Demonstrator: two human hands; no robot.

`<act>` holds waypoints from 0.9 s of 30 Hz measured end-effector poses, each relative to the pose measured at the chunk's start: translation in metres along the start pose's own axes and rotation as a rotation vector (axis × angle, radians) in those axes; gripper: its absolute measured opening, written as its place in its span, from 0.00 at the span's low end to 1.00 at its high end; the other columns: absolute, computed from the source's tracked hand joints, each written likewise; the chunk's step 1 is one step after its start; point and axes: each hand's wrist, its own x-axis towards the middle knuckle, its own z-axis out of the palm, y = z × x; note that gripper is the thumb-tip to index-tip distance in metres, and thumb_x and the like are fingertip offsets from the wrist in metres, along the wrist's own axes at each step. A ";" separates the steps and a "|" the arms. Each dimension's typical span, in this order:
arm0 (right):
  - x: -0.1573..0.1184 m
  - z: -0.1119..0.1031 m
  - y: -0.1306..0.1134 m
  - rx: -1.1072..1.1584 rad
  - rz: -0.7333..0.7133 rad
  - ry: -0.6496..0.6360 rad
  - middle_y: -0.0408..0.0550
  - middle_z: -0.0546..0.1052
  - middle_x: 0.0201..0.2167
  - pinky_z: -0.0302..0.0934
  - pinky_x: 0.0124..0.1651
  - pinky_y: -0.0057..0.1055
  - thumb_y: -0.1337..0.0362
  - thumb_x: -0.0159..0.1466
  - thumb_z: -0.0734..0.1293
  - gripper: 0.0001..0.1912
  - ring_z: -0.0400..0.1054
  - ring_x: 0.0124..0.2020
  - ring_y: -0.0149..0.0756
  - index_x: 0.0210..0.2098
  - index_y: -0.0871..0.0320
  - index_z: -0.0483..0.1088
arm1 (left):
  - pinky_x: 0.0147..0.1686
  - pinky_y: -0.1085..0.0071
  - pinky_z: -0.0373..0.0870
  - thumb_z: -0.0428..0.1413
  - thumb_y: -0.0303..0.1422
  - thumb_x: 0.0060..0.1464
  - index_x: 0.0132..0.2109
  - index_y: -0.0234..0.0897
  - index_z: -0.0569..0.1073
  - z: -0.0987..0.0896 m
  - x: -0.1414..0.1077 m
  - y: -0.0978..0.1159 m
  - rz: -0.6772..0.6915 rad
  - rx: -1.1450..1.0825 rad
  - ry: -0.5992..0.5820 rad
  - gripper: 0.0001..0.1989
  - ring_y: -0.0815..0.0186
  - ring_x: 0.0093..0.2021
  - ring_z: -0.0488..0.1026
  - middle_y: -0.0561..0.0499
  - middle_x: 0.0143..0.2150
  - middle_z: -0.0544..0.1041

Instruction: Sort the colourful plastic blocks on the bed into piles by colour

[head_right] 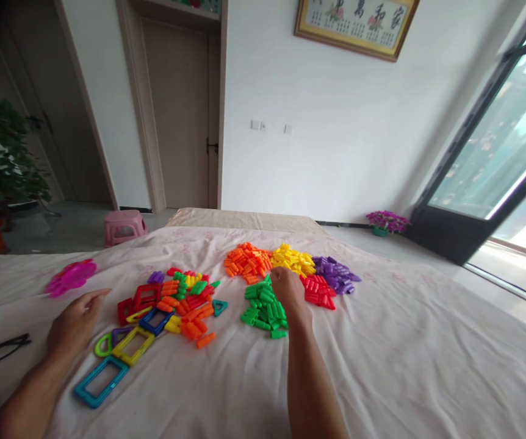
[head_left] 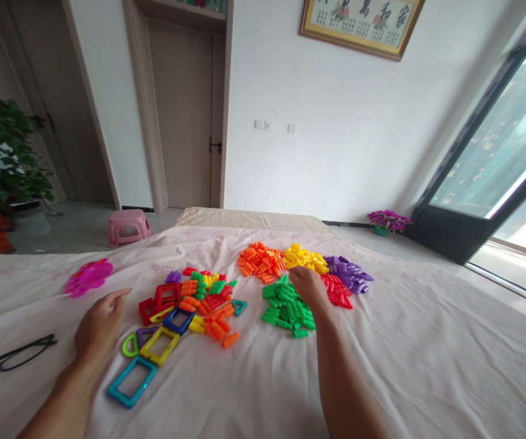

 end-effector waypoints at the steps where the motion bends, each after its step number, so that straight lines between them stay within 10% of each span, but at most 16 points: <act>1: -0.001 -0.001 -0.003 0.000 0.002 0.027 0.49 0.82 0.39 0.60 0.42 0.28 0.62 0.66 0.61 0.16 0.74 0.44 0.40 0.43 0.55 0.80 | 0.40 0.62 0.73 0.45 0.43 0.62 0.54 0.41 0.77 0.002 0.002 -0.006 -0.039 0.019 -0.035 0.23 0.53 0.44 0.78 0.46 0.49 0.81; 9: -0.028 0.021 -0.074 0.281 -0.323 -0.246 0.46 0.83 0.38 0.62 0.41 0.28 0.67 0.62 0.65 0.13 0.75 0.38 0.37 0.42 0.57 0.80 | 0.53 0.60 0.70 0.47 0.42 0.60 0.52 0.41 0.79 0.014 0.005 -0.010 0.040 0.022 -0.140 0.22 0.51 0.54 0.75 0.43 0.55 0.79; 15: -0.067 0.062 -0.116 0.058 -0.469 -0.493 0.45 0.81 0.37 0.60 0.36 0.29 0.52 0.53 0.76 0.17 0.74 0.37 0.40 0.40 0.51 0.79 | 0.55 0.59 0.69 0.47 0.42 0.60 0.50 0.41 0.80 0.013 0.004 -0.010 0.063 -0.005 -0.129 0.21 0.51 0.54 0.75 0.42 0.55 0.79; 27: -0.063 0.070 -0.114 0.054 -0.450 -0.582 0.44 0.79 0.36 0.54 0.33 0.26 0.56 0.54 0.77 0.19 0.70 0.34 0.35 0.43 0.54 0.77 | 0.55 0.63 0.67 0.47 0.40 0.60 0.51 0.40 0.80 0.016 0.006 -0.011 0.052 0.012 -0.146 0.21 0.54 0.54 0.74 0.44 0.54 0.79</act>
